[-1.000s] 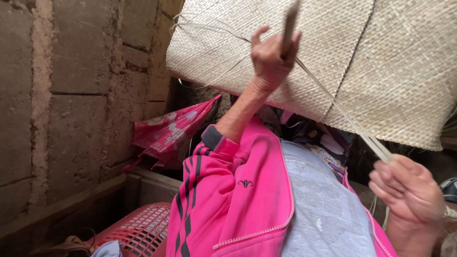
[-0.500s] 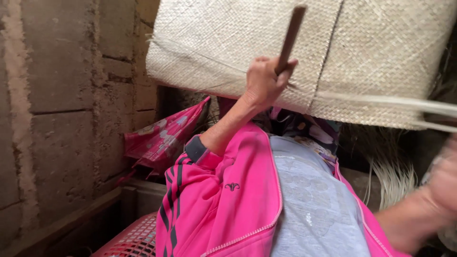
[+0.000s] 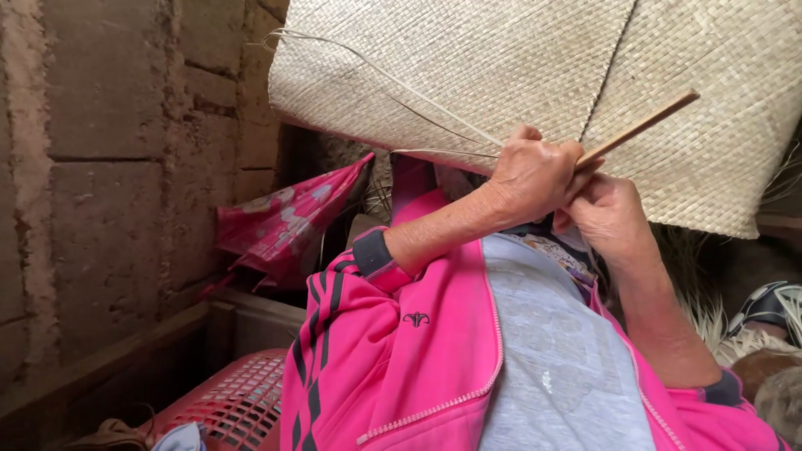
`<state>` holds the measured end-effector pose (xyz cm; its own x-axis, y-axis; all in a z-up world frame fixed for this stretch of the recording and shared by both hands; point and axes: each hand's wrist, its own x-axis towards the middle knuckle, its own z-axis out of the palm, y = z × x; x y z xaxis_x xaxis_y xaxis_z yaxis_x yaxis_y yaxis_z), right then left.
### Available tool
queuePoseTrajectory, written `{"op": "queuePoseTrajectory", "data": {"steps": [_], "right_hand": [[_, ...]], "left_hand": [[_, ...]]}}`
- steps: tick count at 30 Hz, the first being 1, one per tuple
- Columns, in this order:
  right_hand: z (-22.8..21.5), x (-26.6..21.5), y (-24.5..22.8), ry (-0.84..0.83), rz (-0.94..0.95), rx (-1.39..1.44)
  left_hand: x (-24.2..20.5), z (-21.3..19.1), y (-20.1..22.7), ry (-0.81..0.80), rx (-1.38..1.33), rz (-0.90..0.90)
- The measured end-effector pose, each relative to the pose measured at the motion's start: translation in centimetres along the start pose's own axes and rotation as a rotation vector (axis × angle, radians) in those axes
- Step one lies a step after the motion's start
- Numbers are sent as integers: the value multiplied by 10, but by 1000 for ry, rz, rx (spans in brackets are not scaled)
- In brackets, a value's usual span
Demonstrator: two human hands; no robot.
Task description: A person is weaving a large mat using natural fibers and a wooden tool to guide and tighten the weave.
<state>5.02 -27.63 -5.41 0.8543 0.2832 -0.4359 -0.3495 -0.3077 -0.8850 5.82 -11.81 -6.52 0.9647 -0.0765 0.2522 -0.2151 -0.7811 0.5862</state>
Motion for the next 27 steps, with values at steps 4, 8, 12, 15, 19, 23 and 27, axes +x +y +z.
{"op": "queuePoseTrajectory", "data": {"steps": [4,8,12,15,19,23,27], "right_hand": [[6,7,25,72,-27,86],[9,-3,14,45,-58,170],[0,-36,-11,52,-43,312],[-21,-56,-16,-15,-11,353],[-47,-76,-13,-101,11,366],[-68,-90,-9,-80,-17,376],[-72,-87,2,-48,30,329]], "left_hand": [[4,7,0,-85,23,-4],[5,16,-15,-132,27,-14],[12,39,-63,-93,238,3],[22,7,-85,-47,282,-36],[35,-40,-121,-64,399,-145],[44,-77,-171,24,519,-143],[53,-105,-176,140,600,-69]]}}
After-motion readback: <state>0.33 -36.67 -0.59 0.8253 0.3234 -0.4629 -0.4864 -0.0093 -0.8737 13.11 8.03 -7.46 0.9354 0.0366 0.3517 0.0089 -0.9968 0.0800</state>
